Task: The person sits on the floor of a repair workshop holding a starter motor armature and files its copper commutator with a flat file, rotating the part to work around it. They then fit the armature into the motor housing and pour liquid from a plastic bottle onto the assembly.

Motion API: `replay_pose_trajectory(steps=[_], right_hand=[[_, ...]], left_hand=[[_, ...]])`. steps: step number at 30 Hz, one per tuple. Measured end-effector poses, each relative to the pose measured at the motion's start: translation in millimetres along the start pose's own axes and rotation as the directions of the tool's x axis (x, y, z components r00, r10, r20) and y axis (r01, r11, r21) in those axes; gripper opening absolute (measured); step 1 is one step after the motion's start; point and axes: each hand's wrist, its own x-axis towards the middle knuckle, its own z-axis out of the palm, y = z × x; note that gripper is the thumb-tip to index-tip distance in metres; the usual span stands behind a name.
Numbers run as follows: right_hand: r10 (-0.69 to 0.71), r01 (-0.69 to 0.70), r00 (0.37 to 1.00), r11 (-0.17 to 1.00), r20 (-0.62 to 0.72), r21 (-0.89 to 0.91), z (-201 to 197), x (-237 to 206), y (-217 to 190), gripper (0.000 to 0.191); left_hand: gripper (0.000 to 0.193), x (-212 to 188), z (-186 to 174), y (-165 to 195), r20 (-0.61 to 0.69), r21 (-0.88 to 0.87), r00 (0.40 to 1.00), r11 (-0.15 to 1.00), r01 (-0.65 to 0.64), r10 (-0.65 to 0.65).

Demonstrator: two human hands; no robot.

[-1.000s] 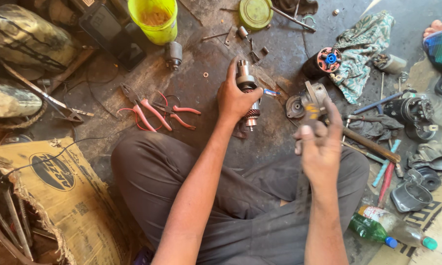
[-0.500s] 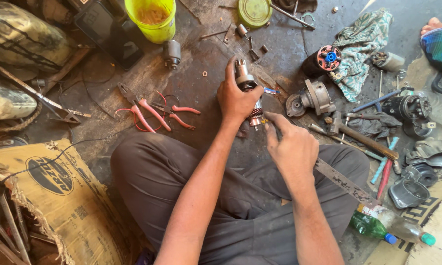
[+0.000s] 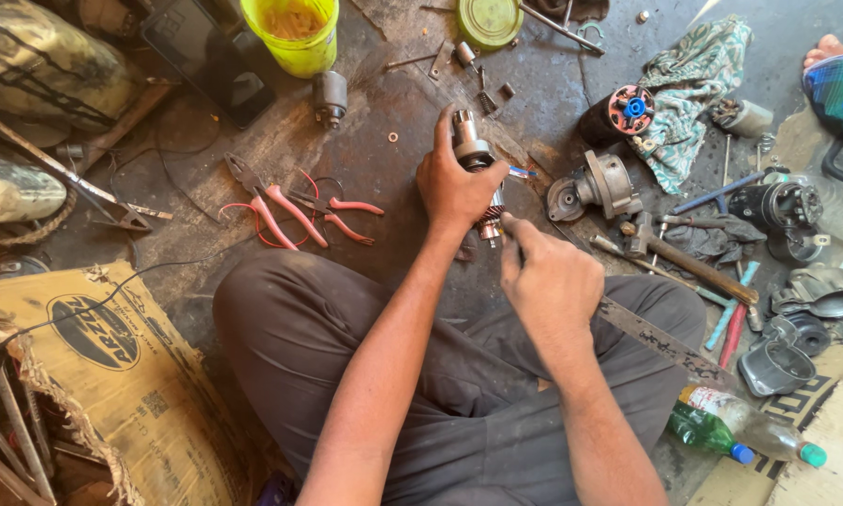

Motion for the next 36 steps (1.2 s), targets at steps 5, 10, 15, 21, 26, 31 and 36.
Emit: replay_pose_trajectory(steps=[5,10,15,21,26,31,36], right_hand=[[0.010,-0.003,0.990,0.999,0.141,-0.048,-1.9,4.3,6.9,0.018],[-0.113,0.110,0.863,0.993,0.493,0.036,-2.4,-11.3,13.0,0.018],[0.098,-0.109,0.958,0.994,0.271,0.028,-4.3,-26.0,19.2,0.021],[0.154,-0.157,0.988,0.960,0.031,0.234,-9.5,-7.7,20.9,0.023],[0.134,-0.144,0.989,0.963,0.058,0.227,-4.0,-1.7,8.2,0.022],[0.089,-0.095,0.995,0.982,0.044,0.165,-2.5,-1.3,9.2,0.022],[0.051,-0.054,0.998,0.991,0.023,0.119,-2.5,-0.5,8.9,0.021]], left_hand=[[0.102,1.0,-1.4,-0.6,-0.002,-0.003,1.000,1.000,-0.028,0.028],[0.101,1.8,-4.1,0.9,0.008,-0.017,1.000,0.999,-0.029,0.029],[0.101,-0.5,-5.7,-2.9,0.013,0.013,0.997,0.997,-0.070,0.070],[0.097,0.7,-6.2,-10.6,0.049,-0.100,0.991,0.987,-0.122,0.128],[0.098,0.5,-8.5,-16.9,0.068,-0.125,0.981,0.977,-0.171,0.180],[0.097,0.8,-5.4,-19.1,0.053,-0.123,0.979,0.974,-0.188,0.196],[0.097,-0.3,-3.8,-18.6,0.070,-0.130,0.986,0.981,-0.145,0.155]])
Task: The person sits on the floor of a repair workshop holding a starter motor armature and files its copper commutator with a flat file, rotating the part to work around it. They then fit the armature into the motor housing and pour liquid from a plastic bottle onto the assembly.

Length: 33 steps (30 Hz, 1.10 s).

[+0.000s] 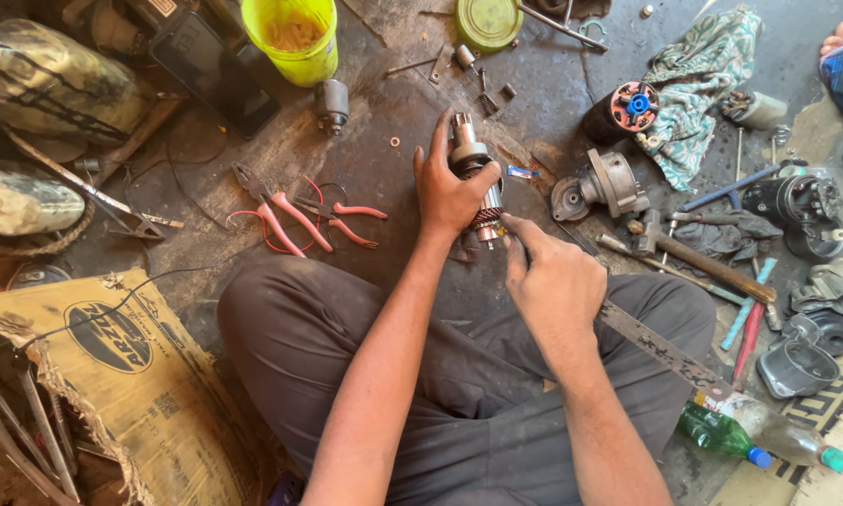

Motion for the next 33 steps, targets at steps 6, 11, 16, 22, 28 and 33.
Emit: replay_pose_trajectory(steps=[6,11,16,22,28,33], right_hand=[[-0.027,0.029,0.999,0.996,0.019,-0.089,-0.7,2.5,-2.4,0.020],[-0.096,0.093,0.995,0.988,-0.015,-0.125,4.4,-0.8,-4.0,0.021],[-0.074,0.106,0.976,0.983,0.204,-0.148,7.7,-11.6,2.7,0.016],[-0.019,0.040,0.953,0.997,0.303,-0.064,4.0,-40.7,1.1,0.016],[0.069,-0.069,0.998,0.997,0.010,0.039,-10.7,-18.5,11.7,0.021],[0.046,-0.046,0.999,0.999,0.020,0.020,-7.7,-6.7,2.4,0.023]], left_hand=[[0.096,1.7,0.1,6.6,-0.014,-0.009,1.000,1.000,0.010,-0.010],[0.093,0.5,-3.7,13.0,0.008,-0.078,0.990,0.987,0.141,-0.141],[0.093,2.2,-5.1,14.1,0.019,-0.199,0.991,0.971,0.131,-0.130],[0.089,3.9,-1.3,6.9,-0.027,-0.171,0.999,0.984,-0.041,0.037],[0.089,-1.5,-4.7,1.2,0.050,-0.285,0.998,0.958,0.036,-0.023],[0.086,-3.3,-7.0,-2.6,-0.016,-0.125,0.996,0.988,-0.094,0.093]])
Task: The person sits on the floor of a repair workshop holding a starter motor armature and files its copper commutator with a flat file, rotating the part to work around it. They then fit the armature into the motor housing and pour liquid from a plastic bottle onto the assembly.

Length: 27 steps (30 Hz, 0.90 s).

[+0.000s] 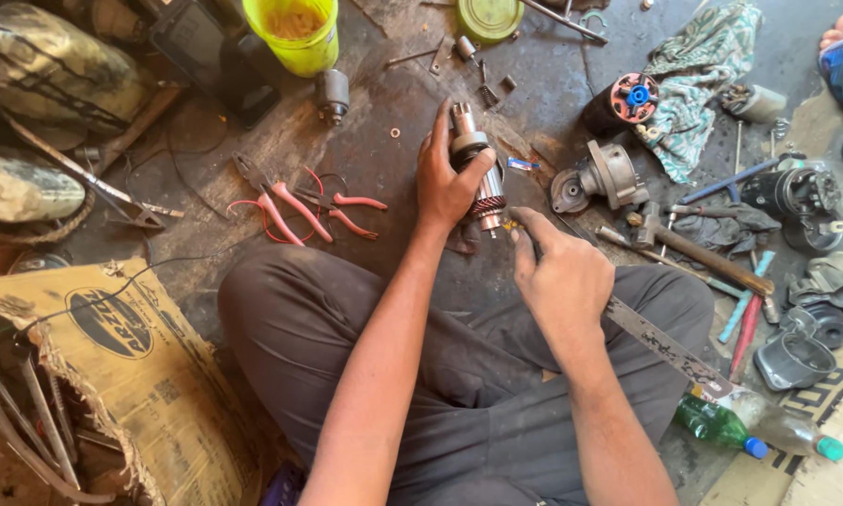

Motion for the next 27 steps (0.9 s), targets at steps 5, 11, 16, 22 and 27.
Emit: replay_pose_trajectory(steps=[5,11,16,22,27], right_hand=[[-0.003,0.003,1.000,1.000,-0.014,-0.008,3.8,1.7,-1.0,0.023],[-0.009,0.009,1.000,0.998,0.012,-0.055,6.0,5.7,-1.5,0.023],[-0.010,0.013,1.000,0.997,0.028,-0.079,5.3,8.5,-4.4,0.023],[-0.026,0.028,0.999,0.994,0.025,-0.109,4.6,9.9,-5.2,0.022],[-0.043,0.045,0.999,0.993,0.022,-0.108,5.3,9.6,-4.7,0.022]], left_hand=[[0.087,1.2,-0.2,-1.3,0.015,-0.040,1.000,0.999,0.011,-0.010],[0.092,1.7,-3.1,9.2,0.011,-0.017,0.999,0.998,0.053,-0.053],[0.080,3.0,-7.3,16.8,0.058,0.000,0.998,1.000,0.010,-0.010],[0.050,3.5,-7.7,19.6,0.077,-0.048,0.997,0.998,0.032,-0.029],[0.044,4.9,-8.9,26.2,0.078,-0.016,0.997,1.000,0.010,-0.008]])
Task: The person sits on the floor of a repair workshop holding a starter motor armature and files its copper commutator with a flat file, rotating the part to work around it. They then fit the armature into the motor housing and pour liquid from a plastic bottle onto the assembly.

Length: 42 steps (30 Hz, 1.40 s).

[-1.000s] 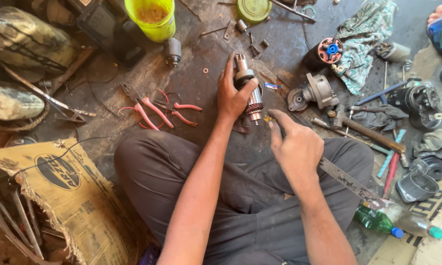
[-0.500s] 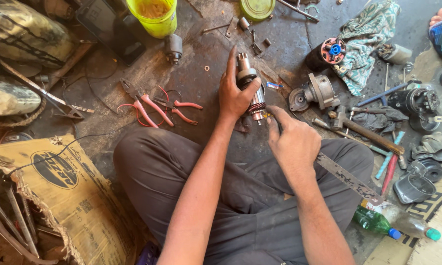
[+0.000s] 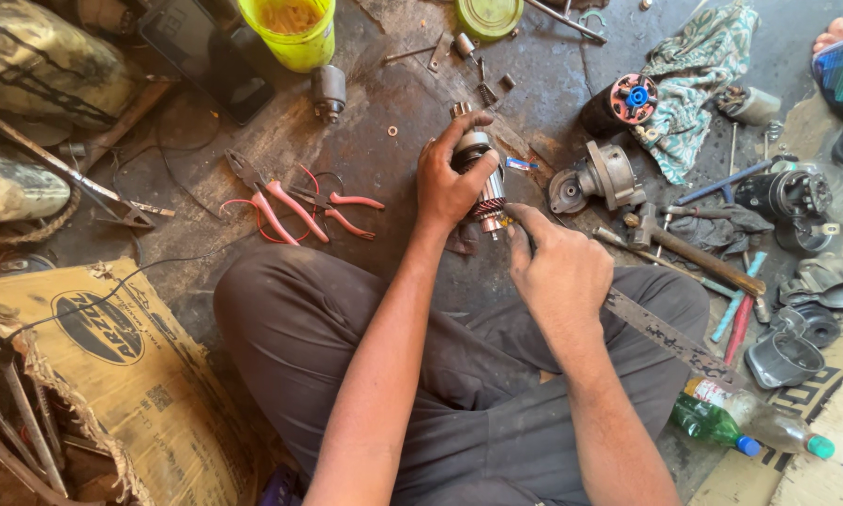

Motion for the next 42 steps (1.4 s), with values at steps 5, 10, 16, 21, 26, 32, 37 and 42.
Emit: replay_pose_trajectory(steps=[5,10,16,21,26,32,37,42], right_hand=[[-0.109,0.105,0.993,0.992,-0.054,-0.072,1.6,-2.2,-2.8,0.019],[-0.117,0.121,0.992,0.989,0.043,-0.081,-9.5,-2.4,-3.7,0.018],[-0.065,0.097,0.979,0.982,0.192,-0.164,-16.1,15.5,-0.3,0.016],[-0.118,0.174,0.916,0.978,0.384,-0.114,-4.1,-3.6,3.6,0.016],[0.026,0.002,0.956,0.996,0.293,-0.094,7.3,-31.1,7.0,0.017],[0.095,-0.096,0.995,0.993,0.009,0.070,-1.4,-18.2,15.9,0.023],[0.018,-0.017,0.999,0.999,-0.035,0.040,0.8,-5.8,9.4,0.023],[-0.007,0.007,1.000,1.000,-0.027,0.016,2.8,-5.7,8.3,0.023]], left_hand=[[0.064,3.5,-0.2,7.6,0.025,0.236,0.997,0.968,-0.081,0.077],[0.054,1.2,3.0,9.8,0.039,0.175,0.999,0.984,-0.039,0.033],[0.052,0.2,2.2,8.7,0.018,0.206,0.995,0.973,-0.103,0.102],[0.052,2.5,2.7,6.4,0.018,0.170,0.999,0.984,-0.046,0.044],[0.056,3.1,3.5,1.9,0.028,0.157,0.999,0.986,-0.051,0.047],[0.055,0.8,-1.3,-0.5,0.054,0.101,0.994,0.989,-0.103,0.098],[0.053,1.3,-1.5,-1.0,0.044,0.089,0.988,0.984,-0.151,0.148],[0.044,0.7,-1.3,-1.1,0.038,0.099,0.990,0.985,-0.139,0.135]])
